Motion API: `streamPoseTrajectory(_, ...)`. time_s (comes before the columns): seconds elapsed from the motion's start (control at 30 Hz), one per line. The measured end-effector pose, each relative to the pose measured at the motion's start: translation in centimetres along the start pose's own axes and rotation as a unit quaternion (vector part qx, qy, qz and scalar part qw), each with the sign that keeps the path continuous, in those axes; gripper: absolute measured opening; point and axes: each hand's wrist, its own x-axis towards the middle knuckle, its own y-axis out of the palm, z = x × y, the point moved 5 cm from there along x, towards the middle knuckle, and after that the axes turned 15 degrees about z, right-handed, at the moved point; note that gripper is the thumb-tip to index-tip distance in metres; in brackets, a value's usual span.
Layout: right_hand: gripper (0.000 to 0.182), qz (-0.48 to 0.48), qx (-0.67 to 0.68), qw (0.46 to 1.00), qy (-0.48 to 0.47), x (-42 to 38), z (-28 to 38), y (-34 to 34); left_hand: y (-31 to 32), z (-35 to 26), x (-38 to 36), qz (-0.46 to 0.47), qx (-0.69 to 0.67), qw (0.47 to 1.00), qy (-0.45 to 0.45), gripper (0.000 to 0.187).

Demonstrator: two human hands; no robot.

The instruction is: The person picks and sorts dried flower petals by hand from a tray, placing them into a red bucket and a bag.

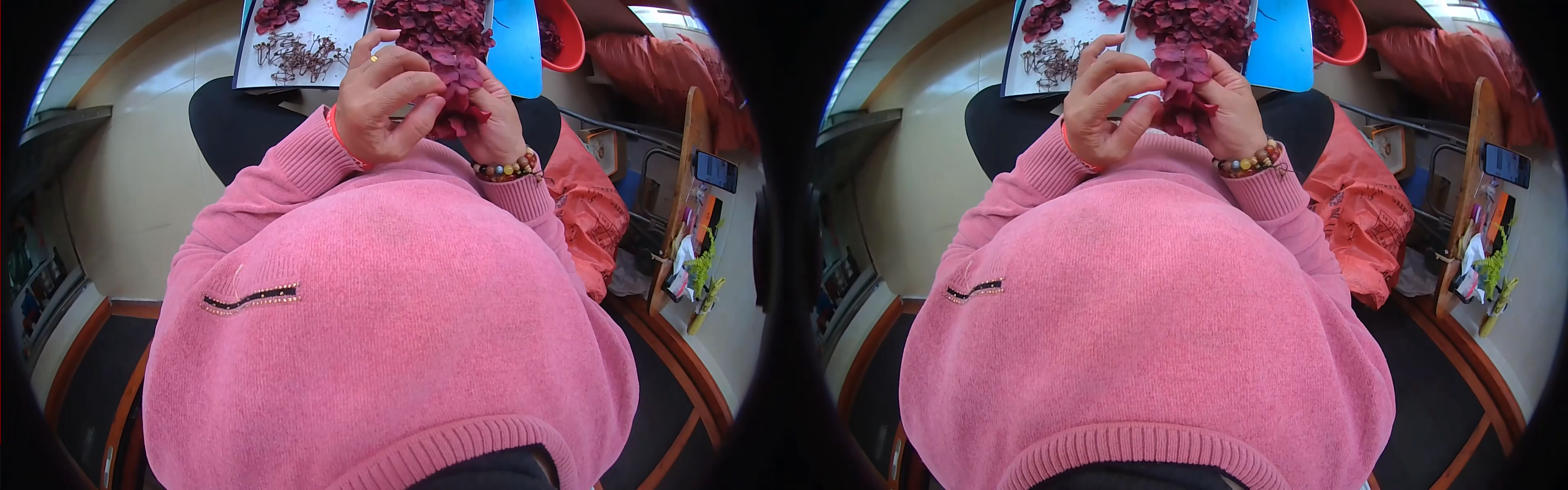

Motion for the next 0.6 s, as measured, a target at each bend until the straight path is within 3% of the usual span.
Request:
streamPoseTrajectory(0.13, 0.020, 0.004, -0.014, 1.000, 0.018, 0.2, -0.2, 0.0, -0.2, 1.0, -0.1, -0.061, -0.013, 0.997, -0.036, 0.018)
streamPoseTrajectory(0.17, 0.020, -0.004, -0.017, 1.000, 0.017, 0.2, -0.2, 0.1, 0.2, 1.6, -0.3, -0.069, -0.080, 0.989, -0.100, 0.017)
streamPoseTrajectory(0.27, 0.019, -0.023, -0.029, 0.999, 0.015, 0.4, -0.3, 0.4, 0.7, 2.4, -0.3, -0.062, -0.169, 0.968, -0.174, 0.018)
streamPoseTrajectory(0.43, 0.020, 0.004, -0.011, 1.000, 0.024, 0.5, -0.7, -1.1, 1.7, 3.7, -0.8, -0.015, -0.161, 0.969, -0.188, 0.015)
streamPoseTrajectory(0.6, 0.025, -0.052, 0.120, 0.991, 0.028, 0.1, -0.7, -3.9, 2.2, 4.7, -1.2, -0.022, -0.179, 0.959, -0.218, 0.012)
